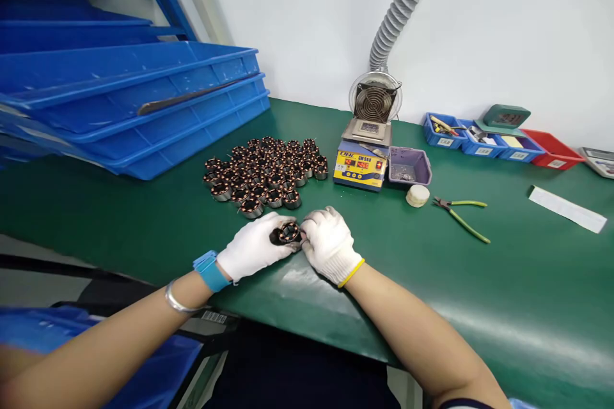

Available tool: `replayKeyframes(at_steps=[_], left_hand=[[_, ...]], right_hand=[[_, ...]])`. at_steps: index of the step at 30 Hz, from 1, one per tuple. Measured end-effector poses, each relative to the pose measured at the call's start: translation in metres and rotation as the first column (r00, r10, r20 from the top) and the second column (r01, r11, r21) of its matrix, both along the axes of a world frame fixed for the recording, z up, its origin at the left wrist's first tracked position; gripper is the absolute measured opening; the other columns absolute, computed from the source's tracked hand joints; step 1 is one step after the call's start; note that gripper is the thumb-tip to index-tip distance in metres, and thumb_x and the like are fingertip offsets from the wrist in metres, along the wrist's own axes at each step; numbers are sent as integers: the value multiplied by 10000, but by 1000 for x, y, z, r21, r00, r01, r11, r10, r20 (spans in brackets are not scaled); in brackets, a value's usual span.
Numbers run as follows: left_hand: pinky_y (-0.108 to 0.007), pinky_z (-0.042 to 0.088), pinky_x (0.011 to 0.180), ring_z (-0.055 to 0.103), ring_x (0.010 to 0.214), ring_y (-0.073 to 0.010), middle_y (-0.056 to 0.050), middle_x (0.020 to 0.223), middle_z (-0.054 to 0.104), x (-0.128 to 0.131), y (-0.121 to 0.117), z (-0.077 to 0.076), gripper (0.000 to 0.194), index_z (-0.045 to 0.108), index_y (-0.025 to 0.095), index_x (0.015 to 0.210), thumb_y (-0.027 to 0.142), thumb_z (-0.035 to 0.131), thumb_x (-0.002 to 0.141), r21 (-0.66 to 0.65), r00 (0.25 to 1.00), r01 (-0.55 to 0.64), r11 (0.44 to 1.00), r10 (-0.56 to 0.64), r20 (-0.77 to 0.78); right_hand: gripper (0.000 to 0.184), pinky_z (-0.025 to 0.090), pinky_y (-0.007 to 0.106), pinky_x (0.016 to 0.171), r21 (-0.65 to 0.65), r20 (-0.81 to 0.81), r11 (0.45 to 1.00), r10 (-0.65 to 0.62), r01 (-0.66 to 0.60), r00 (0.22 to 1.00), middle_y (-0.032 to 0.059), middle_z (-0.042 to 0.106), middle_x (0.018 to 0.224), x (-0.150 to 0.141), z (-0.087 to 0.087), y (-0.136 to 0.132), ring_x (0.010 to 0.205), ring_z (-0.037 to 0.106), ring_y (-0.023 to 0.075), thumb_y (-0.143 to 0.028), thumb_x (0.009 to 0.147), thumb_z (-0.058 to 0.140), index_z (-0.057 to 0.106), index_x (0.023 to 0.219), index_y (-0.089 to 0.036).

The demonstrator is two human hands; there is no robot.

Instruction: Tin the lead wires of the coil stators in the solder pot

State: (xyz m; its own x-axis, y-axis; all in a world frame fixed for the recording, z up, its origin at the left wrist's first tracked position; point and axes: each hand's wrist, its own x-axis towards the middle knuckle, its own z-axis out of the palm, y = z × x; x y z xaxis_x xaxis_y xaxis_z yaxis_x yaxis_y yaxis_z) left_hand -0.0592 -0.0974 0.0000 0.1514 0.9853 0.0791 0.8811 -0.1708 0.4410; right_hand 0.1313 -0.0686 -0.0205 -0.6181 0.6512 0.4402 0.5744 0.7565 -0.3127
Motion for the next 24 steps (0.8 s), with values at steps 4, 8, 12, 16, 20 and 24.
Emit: replayKeyframes(at_steps=[4,8,12,16,20,24], left_hand=[[-341,520,845,647,931,-223,-15,1053,632,0,-2,-2,409,636,250,1087,476,656,747,14,998,-63,998,63,13],[-352,522,934,610,1093,-241,-51,1304,535,6,2,-8,365,615,222,1056,388,642,731,136,983,-105,985,82,166],[-325,522,969,615,1116,-208,-25,1260,611,20,10,-9,425,564,233,1152,271,576,729,118,935,-22,993,-22,355],[-315,499,1007,622,1127,-195,-8,1224,659,24,12,-5,532,535,218,1270,221,509,739,45,927,45,998,-58,371],[-403,522,942,643,1085,-282,-71,1207,669,20,11,1,562,528,187,1326,254,506,769,5,996,7,1000,-8,91],[-385,541,708,688,784,-269,-56,808,720,7,11,15,276,698,212,921,304,463,808,-105,998,23,994,-16,68]], right_hand=[[156,477,412,937,-222,-194,962,-201,157,960,79,645,1010,7,4,0,982,587,227,-235,867,509,629,952,-182],[500,566,364,760,-633,-334,771,-348,64,876,69,663,1083,2,9,-3,874,653,213,-388,772,693,567,1223,-210],[368,558,385,853,-753,-513,634,-395,-179,762,59,700,1051,-9,7,-2,937,669,221,-388,808,643,629,1122,-197],[337,560,367,853,-729,-540,673,-454,-125,708,65,703,1025,-8,-1,0,923,668,210,-310,769,674,638,1076,-177],[386,541,383,900,-654,-491,757,-419,-5,764,75,680,1088,-3,-8,1,971,650,215,-316,775,683,624,1137,-194],[413,540,386,905,-655,-464,754,-438,34,770,79,675,1087,-3,-5,1,971,647,218,-335,762,697,618,1142,-196]])
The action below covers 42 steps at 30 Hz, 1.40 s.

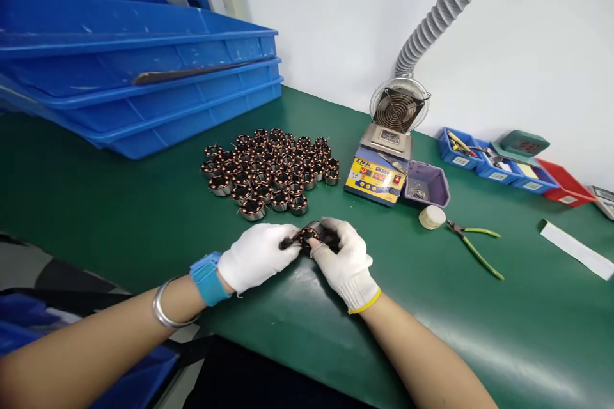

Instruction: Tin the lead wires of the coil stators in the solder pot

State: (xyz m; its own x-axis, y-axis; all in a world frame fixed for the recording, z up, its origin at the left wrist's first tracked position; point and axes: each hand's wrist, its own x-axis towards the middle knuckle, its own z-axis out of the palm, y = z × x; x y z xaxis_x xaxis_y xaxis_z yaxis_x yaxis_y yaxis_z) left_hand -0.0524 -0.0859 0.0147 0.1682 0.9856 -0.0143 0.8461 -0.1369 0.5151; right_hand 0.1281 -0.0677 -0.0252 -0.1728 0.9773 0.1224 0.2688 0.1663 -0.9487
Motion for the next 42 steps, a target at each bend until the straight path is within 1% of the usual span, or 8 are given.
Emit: replayKeyframes(at_steps=[7,9,15,22,28,32,36,42], left_hand=[[-259,450,493,560,511,-141,-9,607,606,-42,4,17,289,594,173,854,437,502,782,-303,667,120,945,150,730],[-269,469,548,611,651,-167,-54,789,652,-39,4,11,392,568,155,969,509,450,851,-234,624,64,970,144,768],[-242,389,536,500,581,-123,6,613,543,-8,-9,1,333,533,171,690,454,522,866,-73,855,94,993,-42,517],[-257,355,414,471,422,-123,-3,510,533,-30,-14,18,387,516,179,620,426,421,903,-76,497,-142,987,137,857],[-245,400,550,515,585,-126,4,632,578,-12,-15,6,255,572,177,704,395,568,836,-7,870,4,1000,0,492],[-237,383,471,471,473,-105,10,523,527,-13,-24,18,335,524,172,592,373,517,860,-108,710,101,989,4,704],[-231,410,453,555,544,-129,-8,660,600,-18,-19,15,219,556,163,772,373,563,833,-223,516,-125,967,256,817],[-287,522,659,640,857,-194,-93,1038,658,2,-15,-1,401,551,148,1079,301,666,727,-319,664,34,947,217,715]], right_hand=[[413,578,332,696,-173,-260,985,-50,4,964,58,706,918,-8,18,0,780,669,188,-356,689,712,612,1047,-177],[424,572,326,675,-199,-298,980,-45,-16,954,64,708,904,-10,20,-1,748,666,184,-347,668,731,617,1037,-170],[409,566,346,764,-198,-295,978,10,-71,955,74,709,940,-11,17,-2,829,671,203,-320,673,747,639,1039,-173],[448,532,274,602,-331,-276,944,-95,-1,956,44,694,817,-10,29,2,649,632,142,-361,606,780,652,980,-151],[444,531,274,618,-344,-307,937,-59,-53,950,45,695,806,-14,28,-2,673,634,146,-370,601,790,660,962,-146],[473,511,272,623,-352,-337,935,-93,-34,937,42,687,801,-11,24,3,660,614,137,-411,606,797,653,969,-143],[527,507,284,653,-394,-454,915,-114,-84,884,50,688,830,-8,19,8,691,625,148,-475,643,788,637,1027,-147],[516,506,288,683,-384,-492,920,-132,-78,860,37,683,829,-10,17,7,689,611,136,-471,628,806,644,1003,-157]])
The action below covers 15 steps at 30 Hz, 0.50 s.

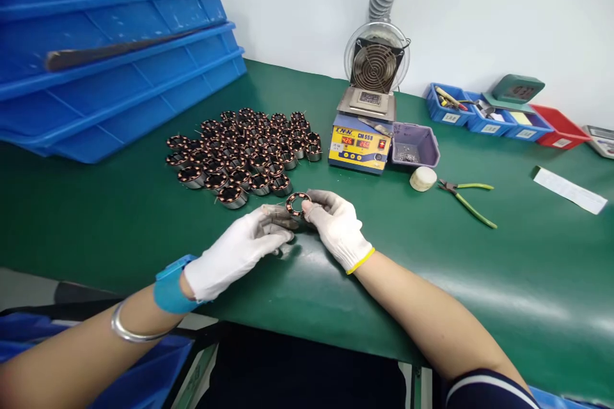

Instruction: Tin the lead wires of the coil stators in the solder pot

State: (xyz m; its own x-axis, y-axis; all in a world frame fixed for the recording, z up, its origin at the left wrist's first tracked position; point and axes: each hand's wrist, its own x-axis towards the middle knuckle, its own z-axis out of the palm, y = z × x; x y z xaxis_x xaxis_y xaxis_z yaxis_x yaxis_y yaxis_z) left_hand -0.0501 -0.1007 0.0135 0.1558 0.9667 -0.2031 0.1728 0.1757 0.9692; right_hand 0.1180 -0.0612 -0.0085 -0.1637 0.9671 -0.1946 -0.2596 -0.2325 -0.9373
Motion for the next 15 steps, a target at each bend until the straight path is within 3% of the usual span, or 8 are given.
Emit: replayKeyframes(at_steps=[3,5,7,9,11,13,15], left_hand=[[-278,500,628,627,715,-167,-44,816,668,-7,-5,11,208,579,159,870,306,655,744,-27,983,172,985,-173,-55],[-274,483,583,592,619,-149,-15,694,630,-13,-8,17,187,560,169,757,326,660,745,-45,959,250,967,-254,-125],[-285,502,612,600,651,-155,-14,756,639,-14,-8,16,277,569,177,834,374,716,705,-3,964,158,987,-155,-218],[-311,529,679,626,745,-175,-35,933,657,-9,-8,8,556,552,192,1047,427,800,607,59,950,-5,998,23,-312],[-331,537,725,636,794,-188,-55,1038,652,-1,-6,-2,768,511,203,1176,449,846,531,61,938,-34,998,53,-343],[-314,530,702,631,765,-178,-47,973,668,7,-4,-8,667,545,192,1142,472,807,596,32,969,20,999,-11,-248],[-276,504,620,602,661,-150,-20,788,660,11,-3,-7,408,602,168,988,470,696,732,8,993,54,999,-52,-110]], right_hand=[[518,507,296,694,4,5,1000,-14,14,1000,40,683,849,0,1,0,702,615,141,-463,620,807,638,1004,-159],[523,513,310,711,-8,-7,1000,-10,10,1000,45,683,861,1,2,0,722,625,152,-455,614,808,631,1008,-161],[526,516,317,717,-18,-19,1000,-8,7,1000,46,682,850,1,3,1,729,629,157,-444,607,807,624,1009,-157],[528,518,315,706,-17,-11,1000,-12,12,1000,40,678,823,0,3,1,712,625,152,-433,603,806,622,1011,-153],[523,527,315,699,-5,15,1000,-21,21,1000,38,679,818,-1,4,-1,707,625,152,-421,596,808,626,1006,-153],[505,542,323,726,15,35,1000,-27,26,999,44,687,853,-4,6,-4,755,643,168,-392,586,813,628,996,-161],[490,554,329,763,36,38,999,-24,22,999,51,693,899,-6,6,-7,820,659,185,-348,579,810,620,995,-173]])
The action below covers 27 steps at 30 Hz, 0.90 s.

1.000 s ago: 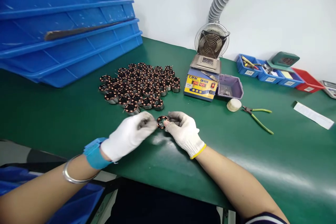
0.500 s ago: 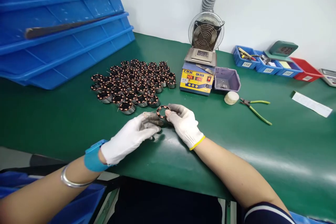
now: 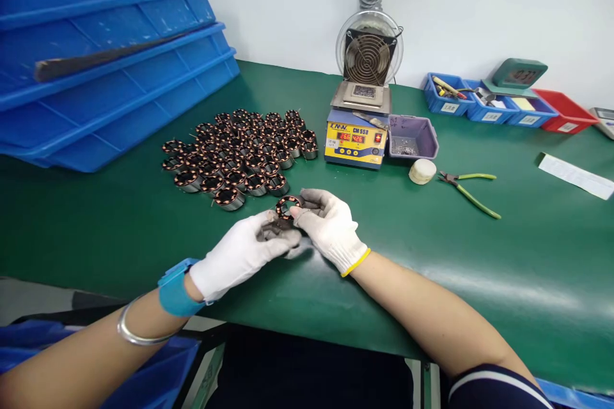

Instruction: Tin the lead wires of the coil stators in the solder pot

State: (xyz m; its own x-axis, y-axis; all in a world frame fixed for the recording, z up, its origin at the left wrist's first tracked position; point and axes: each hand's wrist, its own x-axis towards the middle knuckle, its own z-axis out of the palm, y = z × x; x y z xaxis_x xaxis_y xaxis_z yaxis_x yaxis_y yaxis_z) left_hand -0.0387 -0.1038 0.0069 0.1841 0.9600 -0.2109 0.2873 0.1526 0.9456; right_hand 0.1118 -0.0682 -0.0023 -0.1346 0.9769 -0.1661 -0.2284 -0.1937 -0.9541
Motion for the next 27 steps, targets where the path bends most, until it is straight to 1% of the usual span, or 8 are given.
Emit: replayKeyframes(at_steps=[3,6,9,11,17,22,25,27], left_hand=[[-242,445,519,531,525,-116,2,587,584,-5,-1,11,254,593,153,723,389,599,816,32,998,-42,999,40,58],[-243,435,502,538,520,-116,-1,589,593,-19,-4,25,201,582,158,693,310,601,824,201,983,-144,969,116,144],[-250,432,491,540,524,-120,23,596,577,-34,-4,29,146,563,185,756,298,621,828,350,899,-389,852,267,348],[-251,424,486,546,536,-123,20,628,585,-39,-2,25,178,558,191,792,354,604,847,385,882,-458,801,357,307],[-265,460,604,590,688,-155,-32,789,637,-27,5,3,328,578,162,928,478,582,838,269,989,-66,961,98,-108],[-259,401,586,501,581,-123,7,603,549,-18,-10,16,316,546,180,635,361,508,891,323,958,146,935,-53,-281],[-267,386,553,494,538,-123,5,560,545,-28,-21,27,294,537,182,599,291,529,873,363,968,215,907,-149,-202],[-271,386,550,487,534,-123,5,558,536,-35,-22,27,295,521,184,604,276,522,885,406,998,58,912,-50,-29]], right_hand=[[488,567,327,731,26,33,1000,1,-1,999,45,693,883,-3,-1,-4,785,665,181,-304,579,794,603,1012,-184],[490,568,325,703,89,108,996,-38,28,993,34,690,845,-4,-2,-5,734,655,170,-282,579,788,602,1021,-184],[496,565,329,714,110,134,993,-52,38,990,35,690,837,-4,-3,-4,739,653,168,-278,574,790,602,1022,-175],[493,565,328,711,99,126,994,-50,37,991,37,691,830,-5,-4,-3,736,655,168,-279,573,792,600,1014,-171],[496,564,336,732,180,167,984,-45,15,985,42,691,869,-3,-10,-6,758,657,176,-297,608,784,601,1052,-174],[462,553,337,785,316,322,949,-101,-6,941,49,679,966,3,-7,-10,826,651,180,-314,634,778,620,1052,-196],[455,554,334,778,368,315,929,-163,38,935,48,668,982,6,-5,-10,816,644,173,-308,638,777,617,1050,-200],[458,554,336,774,377,296,925,-179,57,938,47,665,981,7,-3,-9,809,641,171,-310,641,778,613,1054,-202]])
